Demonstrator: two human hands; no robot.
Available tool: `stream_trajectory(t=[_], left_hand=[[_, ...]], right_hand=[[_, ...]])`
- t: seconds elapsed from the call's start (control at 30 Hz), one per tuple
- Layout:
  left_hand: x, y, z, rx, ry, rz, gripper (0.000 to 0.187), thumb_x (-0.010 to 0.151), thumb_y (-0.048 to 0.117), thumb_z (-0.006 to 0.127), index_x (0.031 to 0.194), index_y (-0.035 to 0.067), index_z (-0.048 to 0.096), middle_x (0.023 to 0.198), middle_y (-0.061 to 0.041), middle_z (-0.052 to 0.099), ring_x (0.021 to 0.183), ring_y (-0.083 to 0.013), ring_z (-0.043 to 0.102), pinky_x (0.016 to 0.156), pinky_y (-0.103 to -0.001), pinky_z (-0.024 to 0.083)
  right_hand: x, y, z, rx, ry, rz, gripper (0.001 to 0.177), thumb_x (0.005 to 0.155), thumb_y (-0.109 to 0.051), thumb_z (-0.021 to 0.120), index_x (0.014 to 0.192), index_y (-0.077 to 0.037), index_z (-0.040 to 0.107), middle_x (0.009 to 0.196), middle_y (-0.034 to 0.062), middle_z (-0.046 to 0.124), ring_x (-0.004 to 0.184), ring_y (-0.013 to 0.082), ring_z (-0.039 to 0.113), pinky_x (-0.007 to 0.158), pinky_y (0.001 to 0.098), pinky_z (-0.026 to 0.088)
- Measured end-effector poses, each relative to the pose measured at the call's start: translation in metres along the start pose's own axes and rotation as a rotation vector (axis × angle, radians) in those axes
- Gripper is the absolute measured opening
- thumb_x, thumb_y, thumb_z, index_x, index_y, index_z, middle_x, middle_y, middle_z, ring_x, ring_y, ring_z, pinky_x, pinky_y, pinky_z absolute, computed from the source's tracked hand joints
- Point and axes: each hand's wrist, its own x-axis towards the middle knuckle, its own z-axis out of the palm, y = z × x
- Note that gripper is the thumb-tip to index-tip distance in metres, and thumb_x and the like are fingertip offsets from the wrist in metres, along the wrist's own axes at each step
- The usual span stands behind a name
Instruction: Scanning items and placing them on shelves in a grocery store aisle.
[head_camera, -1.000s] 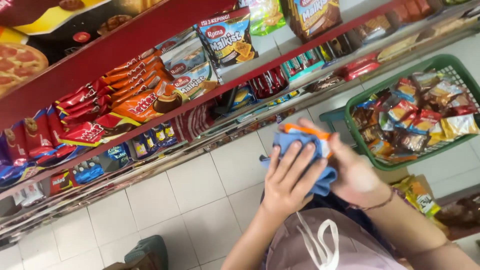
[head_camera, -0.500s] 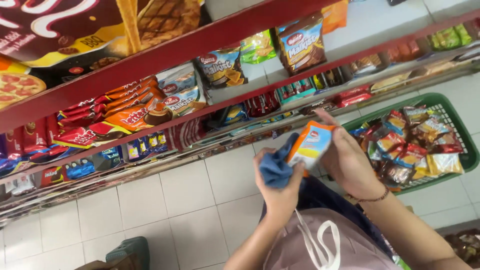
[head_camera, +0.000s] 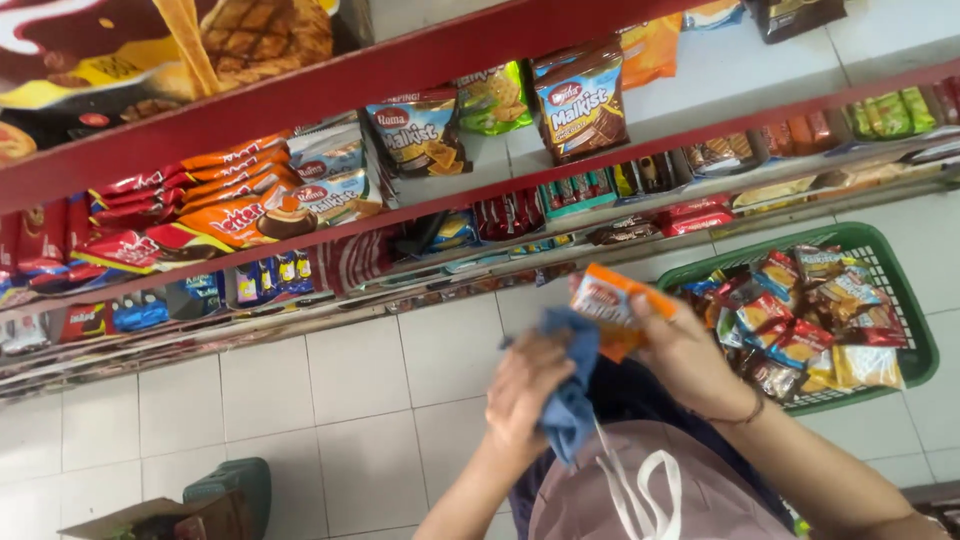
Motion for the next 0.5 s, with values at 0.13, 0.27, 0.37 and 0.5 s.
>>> stream_trajectory(t=[0.13,0.27,0.37,0.5], left_hand=[[0.043,0.019,0.023,0.083,0.313,-0.241,0.043,0.086,0.011,0.074,0.127,0.001,0.063,0.139,-0.018,0.062,0.139,-0.0410,0.056,0.121,-0.059,0.039],[0.058,0.027,0.040,0.218,0.247,-0.296,0.048,0.088,0.013,0.069,0.135,0.001,0.064,0.149,-0.021,0.056,0.146,-0.0459,0.047,0.124,-0.060,0.030],[0.048,0.030,0.041,0.268,0.085,-0.199,0.047,0.090,0.015,0.066,0.135,0.003,0.066,0.148,-0.017,0.059,0.145,-0.0428,0.051,0.125,-0.059,0.032],[0.012,0.023,0.044,0.397,0.005,-0.059,0.040,0.096,0.013,0.067,0.135,0.008,0.069,0.147,-0.010,0.064,0.144,-0.0336,0.058,0.127,-0.053,0.038]], right_hand=[[-0.001,0.057,-0.048,0.078,0.020,0.126,0.061,0.113,-0.041,0.046,0.157,0.001,0.045,0.132,0.0139,0.062,0.106,0.0210,0.060,0.089,0.0380,0.048],[-0.007,-0.034,0.017,0.221,-0.037,0.119,0.069,0.102,-0.050,0.048,0.157,-0.009,0.038,0.146,0.0121,0.055,0.126,0.0228,0.058,0.107,0.0415,0.046],[-0.009,-0.062,0.025,0.161,-0.168,0.057,0.076,0.097,-0.055,0.049,0.159,-0.014,0.035,0.158,0.0124,0.046,0.141,0.0263,0.049,0.117,0.0444,0.037],[-0.012,-0.080,0.014,0.173,-0.215,0.005,0.078,0.097,-0.057,0.049,0.159,-0.013,0.033,0.164,0.0140,0.040,0.146,0.0327,0.043,0.121,0.0494,0.032]])
